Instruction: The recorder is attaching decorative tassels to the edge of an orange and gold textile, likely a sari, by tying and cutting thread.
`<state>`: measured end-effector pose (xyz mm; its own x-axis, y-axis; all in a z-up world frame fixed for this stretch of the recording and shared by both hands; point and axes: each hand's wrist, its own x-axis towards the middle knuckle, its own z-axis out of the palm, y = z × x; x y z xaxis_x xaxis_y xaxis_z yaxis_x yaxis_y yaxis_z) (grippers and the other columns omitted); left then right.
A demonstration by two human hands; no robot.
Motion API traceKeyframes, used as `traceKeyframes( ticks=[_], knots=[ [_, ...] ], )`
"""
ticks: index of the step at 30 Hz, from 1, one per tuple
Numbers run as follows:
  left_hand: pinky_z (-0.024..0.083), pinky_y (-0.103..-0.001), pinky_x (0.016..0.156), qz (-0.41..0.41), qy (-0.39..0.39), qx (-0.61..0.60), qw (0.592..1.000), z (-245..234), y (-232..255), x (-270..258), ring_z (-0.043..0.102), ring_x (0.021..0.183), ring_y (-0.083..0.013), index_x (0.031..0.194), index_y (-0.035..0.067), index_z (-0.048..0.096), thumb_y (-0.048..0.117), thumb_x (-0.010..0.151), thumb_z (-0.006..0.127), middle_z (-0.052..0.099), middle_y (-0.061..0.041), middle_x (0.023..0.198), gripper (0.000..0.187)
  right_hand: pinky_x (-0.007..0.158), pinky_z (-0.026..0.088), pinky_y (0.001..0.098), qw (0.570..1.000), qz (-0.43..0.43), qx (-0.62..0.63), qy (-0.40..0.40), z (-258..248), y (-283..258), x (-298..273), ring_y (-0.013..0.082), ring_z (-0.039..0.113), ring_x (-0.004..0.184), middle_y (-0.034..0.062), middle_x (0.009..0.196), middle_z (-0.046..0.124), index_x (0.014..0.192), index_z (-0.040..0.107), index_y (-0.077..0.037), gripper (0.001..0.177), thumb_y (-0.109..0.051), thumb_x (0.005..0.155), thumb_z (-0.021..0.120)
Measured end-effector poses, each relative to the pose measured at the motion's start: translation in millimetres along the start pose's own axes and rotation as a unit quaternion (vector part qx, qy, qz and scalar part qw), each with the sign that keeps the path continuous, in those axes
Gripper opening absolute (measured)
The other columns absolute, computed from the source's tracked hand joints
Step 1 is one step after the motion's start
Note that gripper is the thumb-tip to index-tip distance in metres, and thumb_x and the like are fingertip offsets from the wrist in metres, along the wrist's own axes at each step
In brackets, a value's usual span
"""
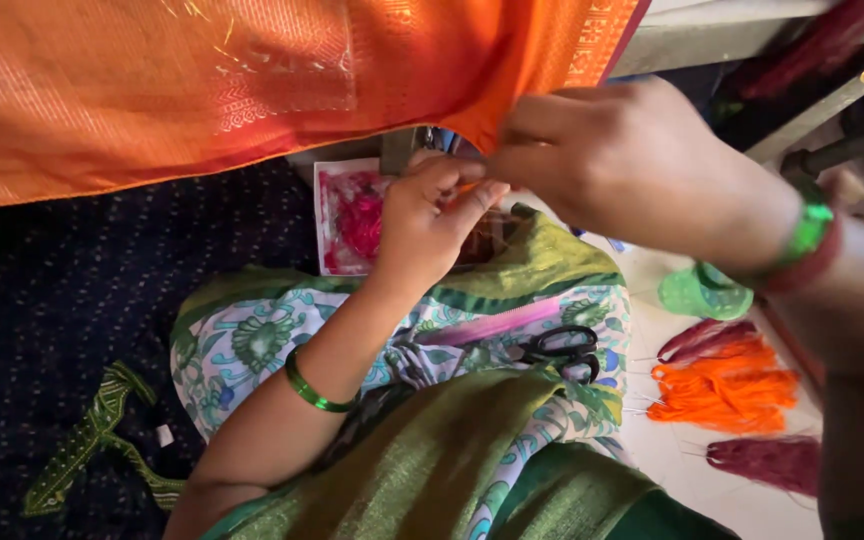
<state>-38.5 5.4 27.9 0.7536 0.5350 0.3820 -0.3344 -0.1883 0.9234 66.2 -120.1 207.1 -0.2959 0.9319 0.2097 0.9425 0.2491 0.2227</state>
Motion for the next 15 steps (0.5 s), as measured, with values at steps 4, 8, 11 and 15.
traceKeyframes(
  ticks=[4,8,11,15],
  knots=[
    [0.051,-0.032,0.079,0.078,0.029,0.093,0.992,0,3,-1,0.062,0.087,-0.0172,0.095,0.008,0.076,0.014,0.094,0.078,0.071,-0.001,0.085,0.006,0.048,0.052,0.0359,0.989,0.027,-0.114,-0.093,19,6,35,0.0217,0.068,0.063,0.0032,0.087,0.061,0.09,0.07,-0.015,0.016,-0.027,0.08,0.074],
    [0.048,-0.039,0.08,0.194,0.067,0.26,0.943,-11,49,1,0.064,0.091,-0.0235,0.095,0.009,0.074,0.012,0.088,0.079,0.071,-0.002,0.088,0.009,0.048,0.053,0.036,0.984,0.071,-0.15,-0.066,39,6,31,0.0222,0.068,0.063,0.0037,0.086,0.061,0.084,0.069,-0.018,0.005,-0.018,0.079,0.073],
    [0.045,-0.049,0.081,0.315,0.084,0.398,0.858,-2,52,4,0.063,0.093,-0.0326,0.095,0.009,0.072,0.007,0.081,0.078,0.069,-0.007,0.089,0.015,0.054,0.054,0.0398,0.991,0.102,-0.077,-0.04,31,5,15,0.0264,0.068,0.067,0.0041,0.088,0.062,0.081,0.069,-0.016,0.005,-0.013,0.079,0.073],
    [0.049,-0.04,0.078,0.099,0.039,0.146,0.983,24,-25,8,0.064,0.087,-0.0255,0.098,0.008,0.07,0.013,0.092,0.075,0.069,-0.007,0.091,0.009,0.063,0.055,0.0389,0.976,0.184,0.046,0.111,31,-4,-13,0.0289,0.071,0.074,0.0103,0.089,0.068,0.104,0.072,-0.004,0.013,-0.008,0.092,0.073]
  ],
)
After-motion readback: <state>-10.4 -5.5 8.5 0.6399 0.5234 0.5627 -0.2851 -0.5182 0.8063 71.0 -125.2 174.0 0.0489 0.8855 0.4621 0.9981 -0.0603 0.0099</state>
